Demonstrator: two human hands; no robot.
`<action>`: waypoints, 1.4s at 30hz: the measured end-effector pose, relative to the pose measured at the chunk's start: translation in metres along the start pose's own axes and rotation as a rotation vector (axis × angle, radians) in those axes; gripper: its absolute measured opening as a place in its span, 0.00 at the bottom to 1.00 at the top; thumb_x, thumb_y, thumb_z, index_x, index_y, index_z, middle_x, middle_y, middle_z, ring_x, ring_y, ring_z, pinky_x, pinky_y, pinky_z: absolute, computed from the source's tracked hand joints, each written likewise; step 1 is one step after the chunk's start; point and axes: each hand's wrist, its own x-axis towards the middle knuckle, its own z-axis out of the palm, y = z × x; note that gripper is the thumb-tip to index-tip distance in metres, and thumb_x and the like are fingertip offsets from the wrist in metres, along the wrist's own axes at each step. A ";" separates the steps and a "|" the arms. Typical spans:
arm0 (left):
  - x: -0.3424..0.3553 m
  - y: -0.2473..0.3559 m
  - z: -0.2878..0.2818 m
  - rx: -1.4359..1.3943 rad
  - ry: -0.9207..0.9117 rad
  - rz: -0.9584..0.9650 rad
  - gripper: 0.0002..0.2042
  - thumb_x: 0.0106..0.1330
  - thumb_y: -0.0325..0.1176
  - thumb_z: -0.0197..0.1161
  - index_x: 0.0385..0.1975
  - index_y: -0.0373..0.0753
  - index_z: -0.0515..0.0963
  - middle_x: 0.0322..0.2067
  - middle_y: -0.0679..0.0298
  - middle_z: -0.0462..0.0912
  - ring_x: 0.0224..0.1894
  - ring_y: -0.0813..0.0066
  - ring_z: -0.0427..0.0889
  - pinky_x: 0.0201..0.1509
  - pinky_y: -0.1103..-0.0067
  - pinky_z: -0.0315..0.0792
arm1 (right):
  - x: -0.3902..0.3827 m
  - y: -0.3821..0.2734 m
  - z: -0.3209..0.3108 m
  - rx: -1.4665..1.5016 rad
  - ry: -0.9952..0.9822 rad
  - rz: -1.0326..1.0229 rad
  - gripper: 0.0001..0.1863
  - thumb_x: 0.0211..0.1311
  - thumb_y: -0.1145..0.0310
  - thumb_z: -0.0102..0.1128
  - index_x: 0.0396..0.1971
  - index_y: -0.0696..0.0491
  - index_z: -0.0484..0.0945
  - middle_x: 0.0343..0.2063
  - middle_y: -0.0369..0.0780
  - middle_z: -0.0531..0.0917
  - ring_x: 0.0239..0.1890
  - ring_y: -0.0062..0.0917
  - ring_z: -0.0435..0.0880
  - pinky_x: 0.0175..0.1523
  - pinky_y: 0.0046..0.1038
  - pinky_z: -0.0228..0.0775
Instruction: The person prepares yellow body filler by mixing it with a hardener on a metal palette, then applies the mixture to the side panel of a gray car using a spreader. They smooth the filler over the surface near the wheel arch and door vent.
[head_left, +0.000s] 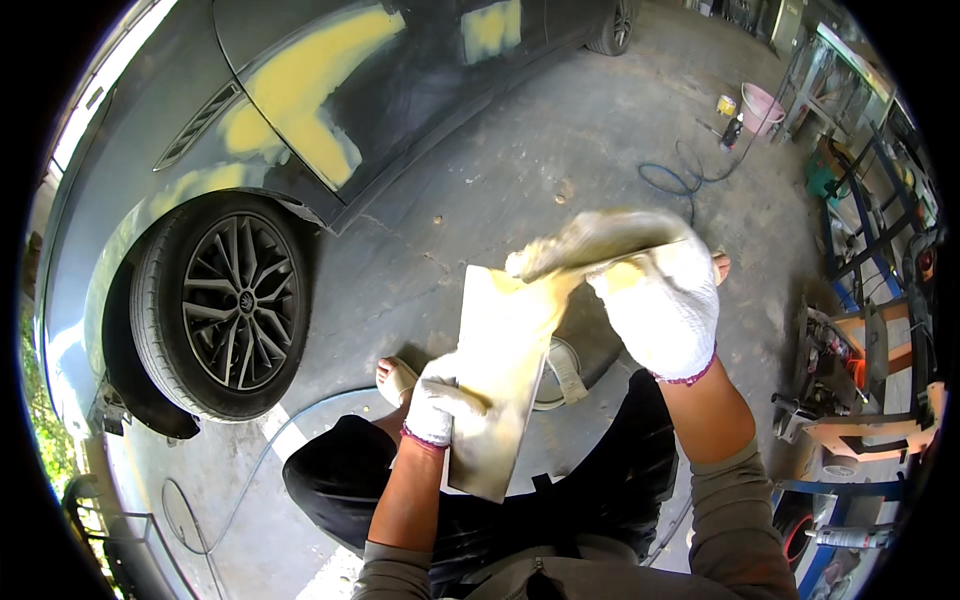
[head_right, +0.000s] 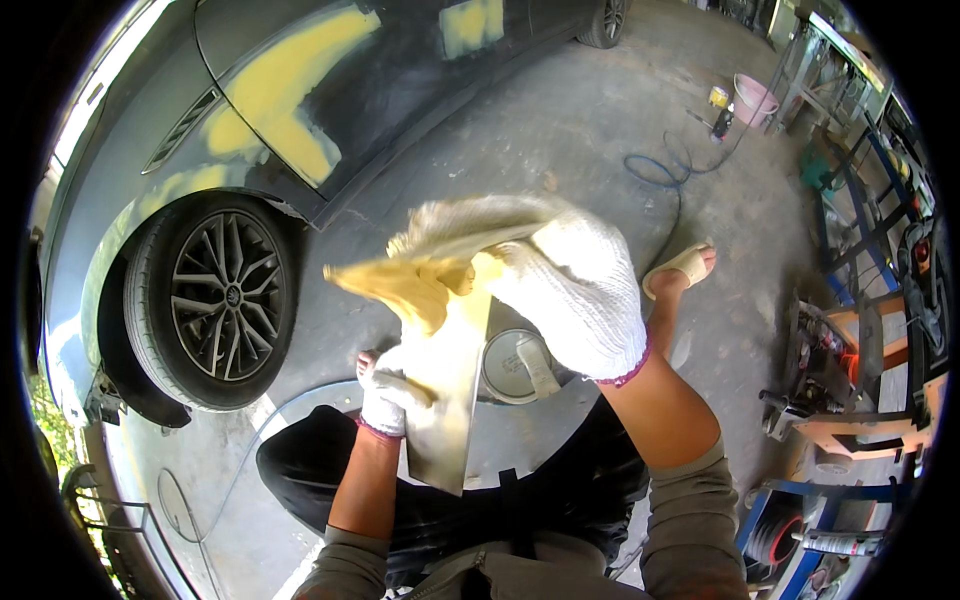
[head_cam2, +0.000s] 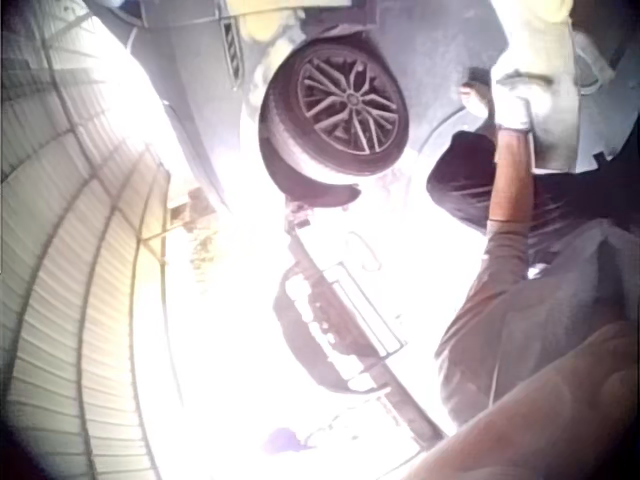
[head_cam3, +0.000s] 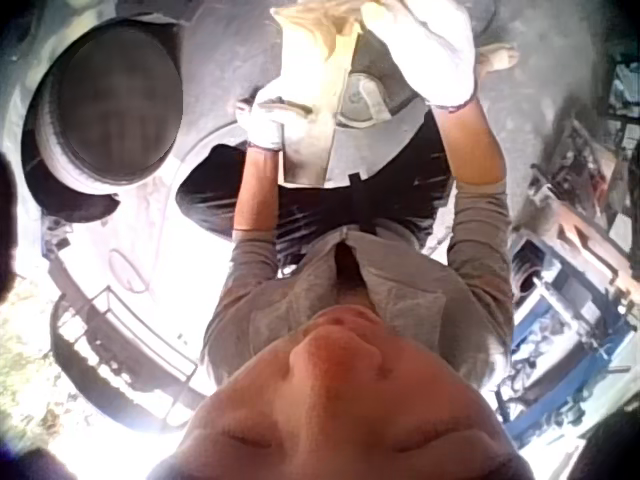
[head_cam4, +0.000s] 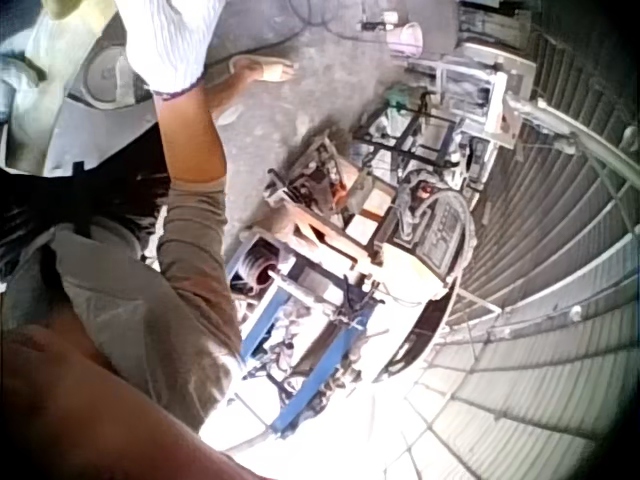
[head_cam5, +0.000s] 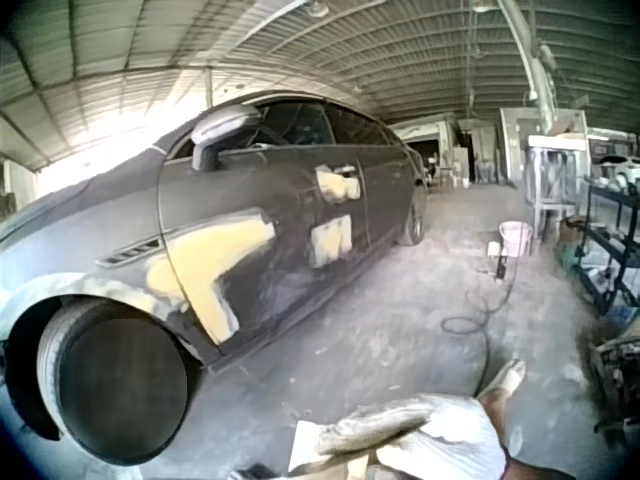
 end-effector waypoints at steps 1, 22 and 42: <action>-0.001 0.002 0.007 -0.107 -0.022 -0.011 0.18 0.63 0.26 0.62 0.52 0.24 0.75 0.44 0.54 0.85 0.40 0.66 0.86 0.45 0.76 0.79 | -0.003 0.004 -0.001 0.079 0.033 -0.010 0.20 0.63 0.76 0.62 0.54 0.65 0.71 0.46 0.49 0.82 0.46 0.33 0.84 0.52 0.31 0.78; -0.020 -0.029 -0.150 0.881 0.526 0.317 0.31 0.56 0.62 0.51 0.38 0.34 0.77 0.24 0.66 0.73 0.30 0.69 0.72 0.36 0.71 0.65 | -0.034 0.049 0.015 -0.173 -0.062 0.429 0.14 0.67 0.69 0.57 0.48 0.62 0.79 0.38 0.37 0.84 0.40 0.18 0.80 0.47 0.21 0.72; -0.013 0.036 0.066 0.597 0.216 0.334 0.25 0.56 0.29 0.73 0.53 0.26 0.77 0.46 0.57 0.85 0.43 0.70 0.83 0.54 0.76 0.73 | -0.084 0.101 0.059 0.312 0.549 0.394 0.12 0.67 0.69 0.57 0.45 0.59 0.76 0.39 0.36 0.80 0.40 0.16 0.79 0.47 0.19 0.73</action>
